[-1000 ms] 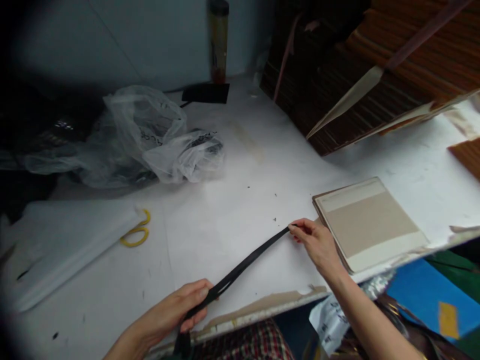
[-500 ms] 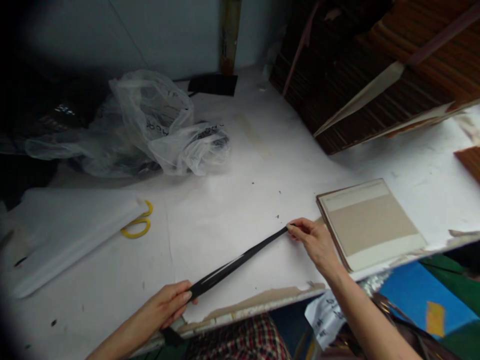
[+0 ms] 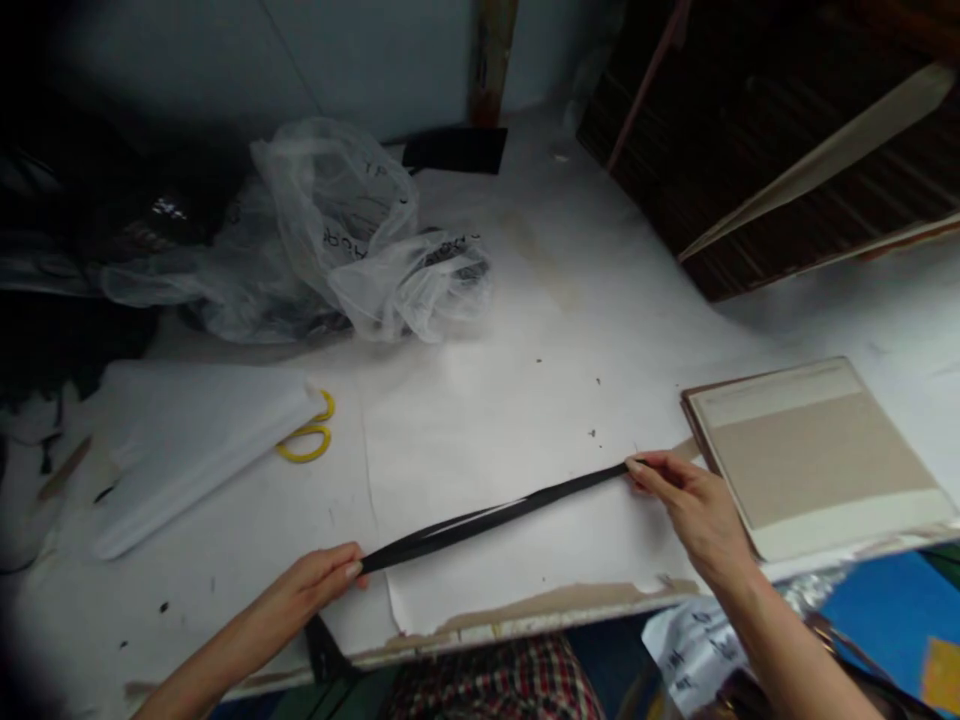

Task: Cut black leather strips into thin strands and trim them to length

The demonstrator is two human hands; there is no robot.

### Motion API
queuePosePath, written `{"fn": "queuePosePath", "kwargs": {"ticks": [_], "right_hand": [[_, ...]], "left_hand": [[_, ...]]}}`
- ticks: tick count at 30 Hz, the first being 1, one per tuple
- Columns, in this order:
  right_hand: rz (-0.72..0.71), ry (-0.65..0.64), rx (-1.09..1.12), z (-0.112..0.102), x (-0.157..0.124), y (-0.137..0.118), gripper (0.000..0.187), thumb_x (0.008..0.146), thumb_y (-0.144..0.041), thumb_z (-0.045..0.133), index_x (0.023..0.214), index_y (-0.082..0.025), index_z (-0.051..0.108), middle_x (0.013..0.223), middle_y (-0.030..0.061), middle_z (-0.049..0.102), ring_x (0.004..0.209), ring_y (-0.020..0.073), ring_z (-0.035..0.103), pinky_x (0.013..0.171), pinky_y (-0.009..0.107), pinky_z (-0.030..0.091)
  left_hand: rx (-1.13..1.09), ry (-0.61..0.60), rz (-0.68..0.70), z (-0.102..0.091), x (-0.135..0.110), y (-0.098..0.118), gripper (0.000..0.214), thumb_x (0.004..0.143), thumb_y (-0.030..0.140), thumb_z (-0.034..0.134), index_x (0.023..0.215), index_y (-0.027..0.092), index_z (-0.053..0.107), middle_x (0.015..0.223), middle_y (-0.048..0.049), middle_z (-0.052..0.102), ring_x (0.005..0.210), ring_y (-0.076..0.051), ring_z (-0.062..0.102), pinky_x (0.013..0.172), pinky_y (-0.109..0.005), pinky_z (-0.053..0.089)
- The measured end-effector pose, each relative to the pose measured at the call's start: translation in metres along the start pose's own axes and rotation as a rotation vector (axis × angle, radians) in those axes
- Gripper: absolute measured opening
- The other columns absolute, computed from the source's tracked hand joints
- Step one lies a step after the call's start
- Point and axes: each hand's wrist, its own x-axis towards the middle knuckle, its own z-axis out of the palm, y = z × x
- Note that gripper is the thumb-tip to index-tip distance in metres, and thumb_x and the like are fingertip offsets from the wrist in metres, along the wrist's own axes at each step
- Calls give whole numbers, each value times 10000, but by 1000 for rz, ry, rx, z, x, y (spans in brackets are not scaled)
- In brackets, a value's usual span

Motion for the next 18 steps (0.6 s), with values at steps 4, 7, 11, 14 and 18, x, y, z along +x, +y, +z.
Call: {"fn": "queuePosePath", "kwargs": {"ticks": [4,7,11,14,18], "right_hand": [[77,-21,14,5,-2,1,484,557,-599,771,853,-221,708,818,34,674,755,200,583,743,345,459],[71,-3,16,8,-1,2,481,556,-591,770,851,-217,705,803,30,664,742,200,572,729,348,451],[43,1,30,8,-2,4,476,568,-566,780,855,-195,699,783,35,655,723,194,563,695,330,439],[-5,-23,34,8,-5,6,449,631,-565,748,858,-183,687,751,26,637,695,177,544,667,312,418],[-60,-19,17,9,-6,9,416,702,-563,704,870,-184,679,753,17,625,688,169,528,647,302,399]], "left_hand": [[-3,50,-12,-4,0,-9,388,907,536,376,799,191,516,783,13,519,779,-163,476,711,-261,365],[1,28,-13,-9,1,-9,364,901,533,386,806,199,497,767,25,478,753,-152,440,677,-248,352],[44,0,1,-17,6,-16,405,879,560,393,756,194,514,759,10,515,757,-161,456,708,-255,362],[41,-18,-29,-19,17,-36,462,822,637,419,718,197,514,685,17,481,680,-154,430,645,-253,357],[-30,-77,-98,-14,31,-59,553,749,755,424,723,217,547,610,21,479,611,-162,449,580,-259,387]]}}
